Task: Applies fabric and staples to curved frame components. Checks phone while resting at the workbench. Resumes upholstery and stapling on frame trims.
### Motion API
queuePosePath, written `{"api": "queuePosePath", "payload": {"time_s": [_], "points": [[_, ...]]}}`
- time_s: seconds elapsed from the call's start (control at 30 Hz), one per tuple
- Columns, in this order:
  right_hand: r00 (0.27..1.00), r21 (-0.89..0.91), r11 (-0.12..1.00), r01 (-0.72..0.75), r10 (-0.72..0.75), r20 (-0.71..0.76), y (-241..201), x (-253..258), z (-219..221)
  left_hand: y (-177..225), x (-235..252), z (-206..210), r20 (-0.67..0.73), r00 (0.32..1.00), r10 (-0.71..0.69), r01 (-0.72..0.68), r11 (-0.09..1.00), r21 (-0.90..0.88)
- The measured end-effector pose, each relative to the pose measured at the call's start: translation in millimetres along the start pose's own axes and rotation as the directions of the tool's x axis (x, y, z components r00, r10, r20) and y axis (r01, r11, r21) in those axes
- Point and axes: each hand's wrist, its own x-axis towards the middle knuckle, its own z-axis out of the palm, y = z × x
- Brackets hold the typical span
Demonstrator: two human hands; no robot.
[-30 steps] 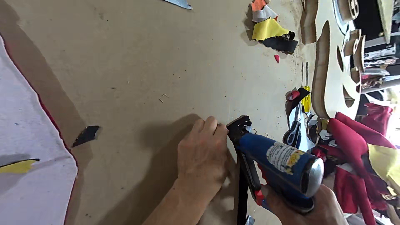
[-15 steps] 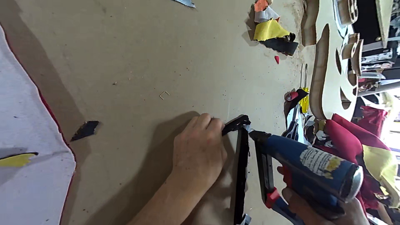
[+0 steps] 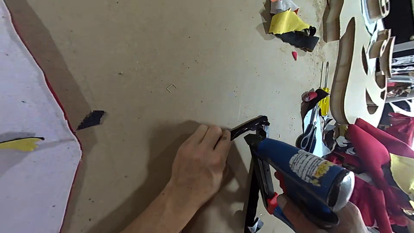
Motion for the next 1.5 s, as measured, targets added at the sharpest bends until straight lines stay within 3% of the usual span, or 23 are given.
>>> {"api": "queuePosePath", "payload": {"time_s": [0.27, 0.57, 0.77, 0.93, 1.27, 1.5], "points": [[0.980, -0.193, 0.963, -0.186, 0.166, -0.112, 6, -6, 6, 2, 1, -2, -0.068, 0.993, 0.101, -0.104, 0.993, -0.048], [0.984, -0.017, 0.984, -0.175, 0.175, -0.018, 14, -13, 17, 11, 15, -1, 0.069, 0.986, 0.149, -0.157, 0.979, 0.130], [0.981, -0.023, 0.981, -0.195, 0.195, 0.016, 17, -9, 15, 15, 12, 9, -0.066, 0.975, 0.211, -0.200, 0.969, 0.144], [0.987, -0.026, 0.987, -0.161, 0.161, -0.014, 18, -13, 18, 10, 18, 8, -0.024, 0.997, 0.070, -0.072, 0.996, -0.050], [0.990, 0.013, 0.990, -0.139, 0.139, -0.006, 1, -7, 8, 11, 16, 7, 0.036, 0.998, -0.053, 0.053, 0.999, -0.007], [0.991, -0.005, 0.991, -0.135, 0.135, 0.023, -13, 5, 8, 10, 17, 10, 0.042, 0.998, -0.039, 0.040, 0.999, -0.028]]}}
